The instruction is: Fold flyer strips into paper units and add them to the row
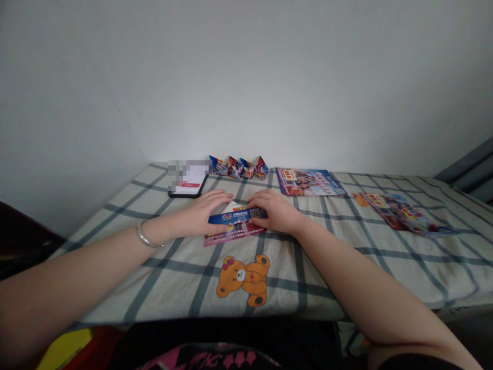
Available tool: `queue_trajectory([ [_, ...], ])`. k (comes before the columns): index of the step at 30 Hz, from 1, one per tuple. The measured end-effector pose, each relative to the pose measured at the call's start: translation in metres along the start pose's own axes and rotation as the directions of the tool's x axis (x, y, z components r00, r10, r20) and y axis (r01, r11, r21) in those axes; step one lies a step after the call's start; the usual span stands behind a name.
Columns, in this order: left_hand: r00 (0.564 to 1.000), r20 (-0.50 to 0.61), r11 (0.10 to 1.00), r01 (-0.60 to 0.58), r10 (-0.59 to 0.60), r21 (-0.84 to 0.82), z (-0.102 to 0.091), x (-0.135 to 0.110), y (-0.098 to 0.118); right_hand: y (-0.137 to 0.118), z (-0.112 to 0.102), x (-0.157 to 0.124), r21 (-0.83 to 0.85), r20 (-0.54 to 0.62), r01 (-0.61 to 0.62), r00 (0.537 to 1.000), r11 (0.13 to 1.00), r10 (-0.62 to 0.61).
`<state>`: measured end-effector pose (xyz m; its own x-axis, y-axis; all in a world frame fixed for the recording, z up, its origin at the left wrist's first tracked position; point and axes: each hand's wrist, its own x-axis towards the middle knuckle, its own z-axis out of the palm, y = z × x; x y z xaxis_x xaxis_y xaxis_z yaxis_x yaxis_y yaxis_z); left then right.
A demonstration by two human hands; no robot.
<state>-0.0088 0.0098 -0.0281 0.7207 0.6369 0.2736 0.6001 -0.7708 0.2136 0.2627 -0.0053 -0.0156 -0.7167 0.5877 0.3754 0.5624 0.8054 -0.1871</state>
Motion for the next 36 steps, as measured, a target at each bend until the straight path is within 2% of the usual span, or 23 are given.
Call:
queue_trajectory([
  [8,0.997,-0.048,0.968,0.053,-0.067,-0.246,-0.003,0.001,0.003,-0.002,-0.001,0.0,-0.018,-0.012,-0.028,1.0,0.999,0.028],
  [18,0.989,-0.085,0.874,0.065,-0.121,-0.481,-0.009,0.002,0.01,0.002,0.002,0.0,0.016,-0.101,-0.229,0.968,0.973,0.229],
  [24,0.95,-0.238,0.889,0.078,-0.204,-0.452,-0.008,0.004,0.008,0.0,0.001,-0.001,0.068,-0.166,-0.311,0.933,0.948,0.318],
  [29,0.91,-0.375,0.949,0.053,-0.174,-0.311,-0.01,0.005,0.006,0.0,-0.001,-0.001,0.032,-0.243,-0.314,0.919,0.949,0.312],
  [36,0.906,-0.424,0.988,-0.059,-0.007,-0.142,-0.016,0.003,0.004,0.003,-0.007,-0.003,-0.055,-0.307,-0.146,0.944,0.988,0.122],
])
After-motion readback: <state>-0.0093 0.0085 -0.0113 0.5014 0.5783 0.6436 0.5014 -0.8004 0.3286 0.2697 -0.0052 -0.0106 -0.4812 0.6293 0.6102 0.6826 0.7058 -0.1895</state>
